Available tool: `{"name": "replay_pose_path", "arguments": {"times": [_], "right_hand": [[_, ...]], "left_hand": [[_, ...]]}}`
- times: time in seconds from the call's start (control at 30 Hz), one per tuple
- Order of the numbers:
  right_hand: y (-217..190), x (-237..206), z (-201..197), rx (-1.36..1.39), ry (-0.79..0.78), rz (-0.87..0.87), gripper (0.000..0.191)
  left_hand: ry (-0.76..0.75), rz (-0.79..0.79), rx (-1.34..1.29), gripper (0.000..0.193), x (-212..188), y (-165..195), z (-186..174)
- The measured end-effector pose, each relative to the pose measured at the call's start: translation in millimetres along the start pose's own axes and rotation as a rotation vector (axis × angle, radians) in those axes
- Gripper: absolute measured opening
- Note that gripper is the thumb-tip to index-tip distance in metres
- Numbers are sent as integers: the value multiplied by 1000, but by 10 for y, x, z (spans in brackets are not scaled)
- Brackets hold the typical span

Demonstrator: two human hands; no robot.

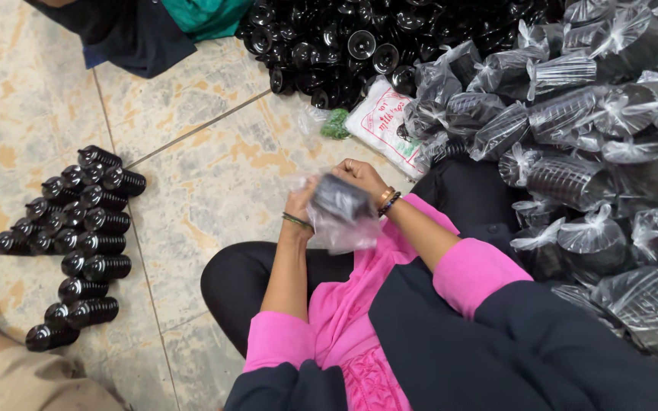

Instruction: The person sits on the floor and packs black plastic bottles into clear plastic bags, twisting and tying each bag closed, then places the filled bag aside and picks up more bottles to continue bagging. Other workers nearby handle the same bottles and bags.

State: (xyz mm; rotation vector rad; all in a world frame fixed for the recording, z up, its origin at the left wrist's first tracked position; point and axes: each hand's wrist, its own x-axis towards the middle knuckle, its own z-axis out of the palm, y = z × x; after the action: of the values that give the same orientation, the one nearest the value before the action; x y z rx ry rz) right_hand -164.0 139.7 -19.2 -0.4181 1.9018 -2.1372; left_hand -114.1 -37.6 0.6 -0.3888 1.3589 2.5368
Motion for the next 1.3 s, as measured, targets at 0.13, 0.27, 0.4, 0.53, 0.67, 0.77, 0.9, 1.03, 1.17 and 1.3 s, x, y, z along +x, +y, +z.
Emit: {"name": "replay_pose_path", "arguments": {"times": [0.13,0.27,0.4,0.53,0.67,0.77,0.9,1.03,1.17,1.3], "right_hand": [[-218,-180,-112,-72,-20,16,18],[-492,-452,-464,-529,16,-119,26],[-576,-616,-488,-751,39,-11,28],[-621,-774,-141,-1040,25,-314,19],[-859,-1038,184,-865,-223,-381,10],[-1114,-1172,212,-789,-157,-419,11],[-1304,-1223,90,-505,-163,-405,17],[-1241,-1330,92,-155,-236,-300,19],[-1176,-1446,128,-205,-184,-17,25],[-1217,-1465,61,-279,-361,-115,46]], "left_hand": [[-146,61,445,28,-191,30,-163],[24,314,887,25,-342,50,-401],[78,340,1061,27,-446,47,-347],[119,130,462,23,-439,122,-104],[5,-127,153,21,-571,171,74],[-118,-178,205,20,-792,137,171],[-315,-106,286,27,-1102,173,270],[-463,83,469,15,-1303,230,361],[-365,231,523,16,-1388,100,439],[-285,336,467,19,-1430,-46,425]]}}
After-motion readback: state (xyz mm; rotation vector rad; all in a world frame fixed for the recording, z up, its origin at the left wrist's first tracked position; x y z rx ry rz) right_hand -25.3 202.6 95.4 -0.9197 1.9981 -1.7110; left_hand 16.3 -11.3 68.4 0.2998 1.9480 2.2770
